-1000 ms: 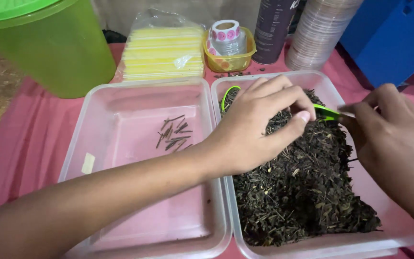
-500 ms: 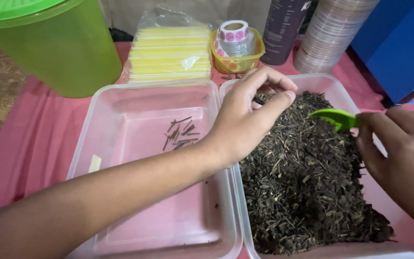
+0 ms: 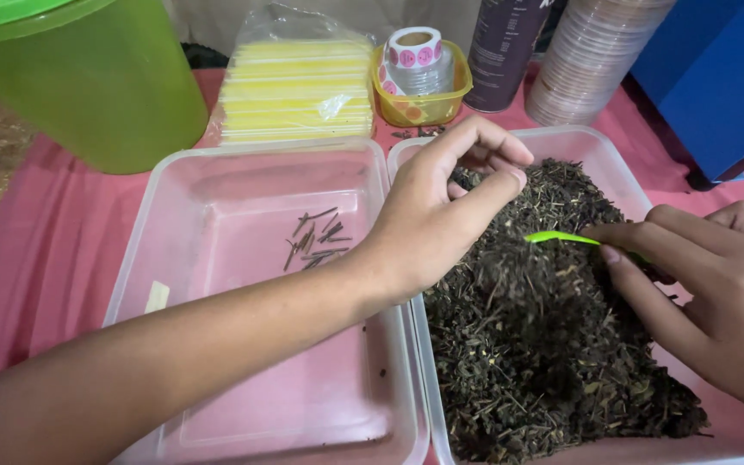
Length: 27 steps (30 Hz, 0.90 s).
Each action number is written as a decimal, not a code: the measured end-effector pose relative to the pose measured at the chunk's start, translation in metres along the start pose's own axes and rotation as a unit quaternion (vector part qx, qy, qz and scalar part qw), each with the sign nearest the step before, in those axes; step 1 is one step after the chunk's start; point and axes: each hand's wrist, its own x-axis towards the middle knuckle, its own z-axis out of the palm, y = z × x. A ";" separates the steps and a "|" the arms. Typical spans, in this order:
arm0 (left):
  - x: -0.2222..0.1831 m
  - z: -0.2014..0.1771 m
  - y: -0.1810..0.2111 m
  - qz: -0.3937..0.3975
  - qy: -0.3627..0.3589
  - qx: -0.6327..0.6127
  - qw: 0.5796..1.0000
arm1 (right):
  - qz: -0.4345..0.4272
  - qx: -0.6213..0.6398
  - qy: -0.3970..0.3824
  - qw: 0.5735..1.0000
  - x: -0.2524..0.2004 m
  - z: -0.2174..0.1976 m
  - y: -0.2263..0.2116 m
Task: Sorting tea leaves by manually removing stems and twigs into a separate container
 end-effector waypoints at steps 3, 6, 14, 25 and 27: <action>0.000 0.000 0.001 0.005 -0.003 -0.006 1.000 | -0.018 0.011 -0.014 1.000 0.000 -0.005 -0.002; -0.001 -0.001 0.003 -0.004 -0.006 0.006 1.000 | -0.045 0.062 0.027 0.997 -0.001 -0.005 -0.001; -0.001 -0.001 0.003 -0.012 -0.025 -0.001 1.000 | 0.016 0.020 0.052 0.998 -0.011 -0.001 0.018; -0.002 -0.002 0.003 0.056 -0.011 0.033 0.998 | 0.115 0.025 0.080 0.990 -0.007 0.020 0.019; -0.003 -0.001 0.005 0.086 -0.007 0.051 0.995 | 0.132 0.021 0.060 0.989 -0.005 0.021 0.018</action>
